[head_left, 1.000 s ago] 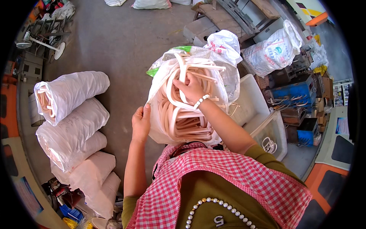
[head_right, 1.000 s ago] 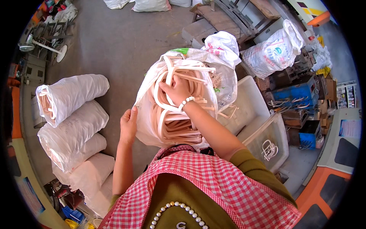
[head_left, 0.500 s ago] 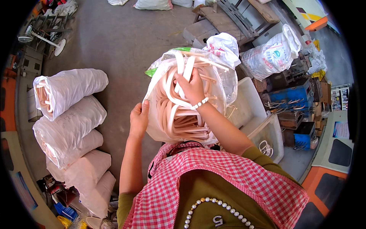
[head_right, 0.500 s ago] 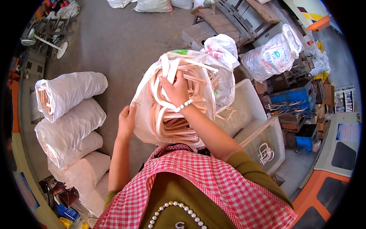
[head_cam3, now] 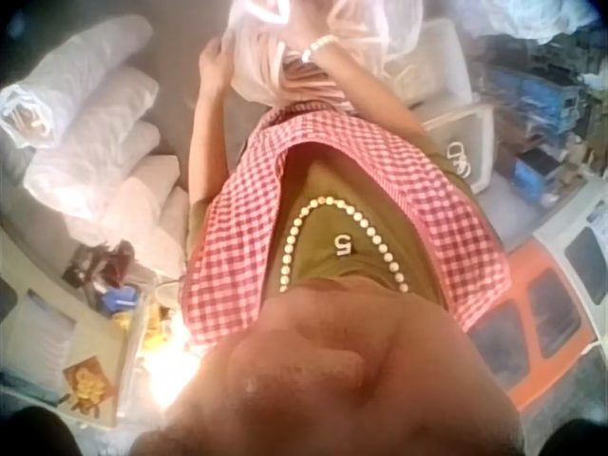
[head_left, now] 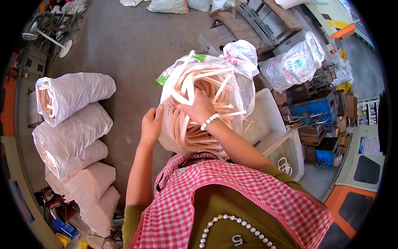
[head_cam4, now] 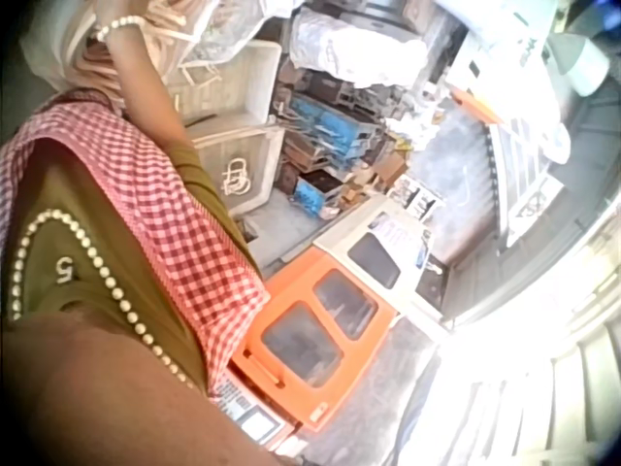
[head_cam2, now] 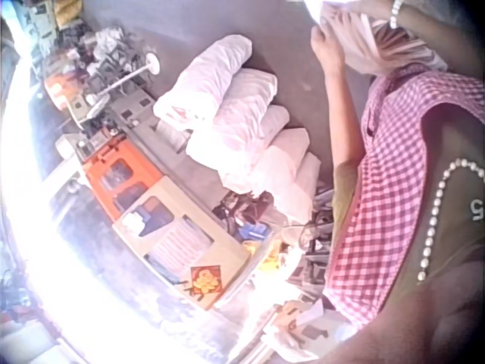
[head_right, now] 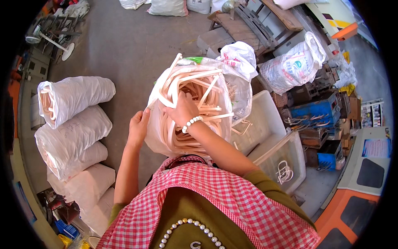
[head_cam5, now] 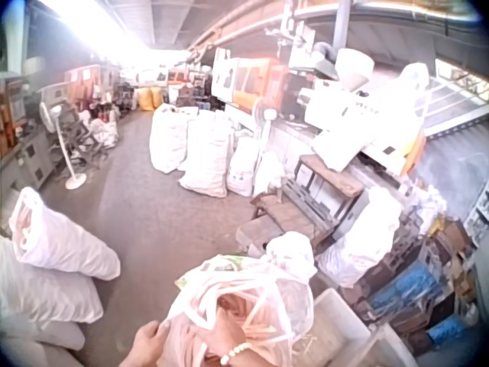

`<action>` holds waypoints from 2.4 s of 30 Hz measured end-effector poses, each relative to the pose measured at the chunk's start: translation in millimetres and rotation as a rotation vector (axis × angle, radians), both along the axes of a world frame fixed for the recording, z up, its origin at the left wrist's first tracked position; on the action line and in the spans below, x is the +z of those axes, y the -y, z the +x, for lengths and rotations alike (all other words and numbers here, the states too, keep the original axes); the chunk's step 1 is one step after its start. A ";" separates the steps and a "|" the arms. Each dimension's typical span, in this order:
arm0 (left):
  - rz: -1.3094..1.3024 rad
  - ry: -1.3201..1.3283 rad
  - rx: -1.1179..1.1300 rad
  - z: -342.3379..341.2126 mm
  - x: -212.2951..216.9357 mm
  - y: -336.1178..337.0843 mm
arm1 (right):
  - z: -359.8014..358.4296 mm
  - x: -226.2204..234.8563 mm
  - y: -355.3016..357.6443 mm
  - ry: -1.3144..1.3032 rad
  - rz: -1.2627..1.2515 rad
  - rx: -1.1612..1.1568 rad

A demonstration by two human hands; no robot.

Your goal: The person assembles plastic hangers by hand, inserting small white plastic pieces into the hooks of beige hangers. The person repeatedly picks up hangers from a bin, attaches the pieces, and places the finished hangers into a large white sack.

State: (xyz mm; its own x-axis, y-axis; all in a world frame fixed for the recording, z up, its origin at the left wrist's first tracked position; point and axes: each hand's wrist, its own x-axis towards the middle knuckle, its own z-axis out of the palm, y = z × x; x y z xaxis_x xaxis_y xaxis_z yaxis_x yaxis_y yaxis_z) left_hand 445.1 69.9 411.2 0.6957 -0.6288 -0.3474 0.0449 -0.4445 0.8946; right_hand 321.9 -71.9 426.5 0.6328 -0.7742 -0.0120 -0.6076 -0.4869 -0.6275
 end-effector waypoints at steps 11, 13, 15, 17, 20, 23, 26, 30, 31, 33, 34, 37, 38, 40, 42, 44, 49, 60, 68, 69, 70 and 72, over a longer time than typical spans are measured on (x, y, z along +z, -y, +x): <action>0.040 0.067 0.008 4.9 -7.6 5.3 | 2.8 12.1 24.6 0.164 0.497 0.063; 0.170 0.233 -0.028 5.1 -0.6 8.4 | 2.9 10.3 20.7 0.128 0.382 0.012; 0.019 0.911 0.041 -0.5 9.2 12.7 | 3.0 14.2 17.7 0.118 0.341 -0.030; -0.136 1.167 0.041 -7.9 17.6 17.5 | 0.6 17.7 15.7 0.126 0.374 -0.055; -0.191 0.666 -0.109 -23.5 34.9 27.8 | -6.4 24.3 6.6 0.265 0.303 -0.056; -0.092 0.289 -0.162 -24.9 28.8 38.8 | -12.7 40.7 -8.4 0.286 0.239 -0.030; -0.026 0.203 -0.172 -23.1 -6.7 48.1 | -16.1 37.4 -9.0 0.268 0.254 -0.023; 0.000 0.054 -0.230 -22.4 -15.0 63.2 | -20.8 11.6 2.9 0.421 0.514 -0.035; 0.020 0.027 -0.245 -23.8 -10.1 65.2 | -20.7 8.8 5.3 0.469 0.631 -0.044; -0.006 -0.077 -0.231 -24.9 -16.6 67.8 | -23.3 7.1 10.0 0.503 0.740 -0.028; -0.022 -0.128 -0.226 -25.7 -11.8 70.2 | -23.5 10.5 11.7 0.521 0.790 -0.020; -0.130 -0.480 -0.156 -32.6 9.7 71.0 | -26.3 26.5 10.2 0.633 0.804 -0.071; -0.141 -0.469 -0.192 -35.4 15.2 71.5 | -28.9 29.6 12.1 0.662 0.807 -0.047; -0.162 -0.445 -0.259 -41.4 22.9 72.5 | -39.1 36.0 19.4 0.718 0.817 0.004; -0.268 -0.383 -0.312 -51.5 26.8 73.6 | -50.5 45.6 26.0 0.670 0.802 -0.084; -0.353 -0.210 -0.398 -66.4 29.5 73.8 | -62.6 56.7 33.9 0.617 0.746 -0.169; -0.420 -0.158 -0.503 -105.9 50.0 67.2 | -93.6 95.1 47.6 0.594 0.907 -0.130; -0.520 -1.277 -0.180 -90.2 63.2 53.2 | -153.7 153.7 38.1 0.327 0.598 0.150; -0.758 -1.309 -0.137 -87.0 75.2 59.2 | -166.5 149.8 -7.2 0.159 0.517 0.374; -0.742 -1.305 -0.134 -88.2 75.3 57.5 | -169.4 143.2 -8.1 0.230 0.567 0.331; -0.722 -1.303 -0.126 -89.9 77.4 53.3 | -171.6 137.5 -7.9 0.276 0.721 0.273; -0.712 -1.299 -0.156 -91.3 77.2 49.2 | -175.6 130.5 -8.1 0.365 1.025 0.148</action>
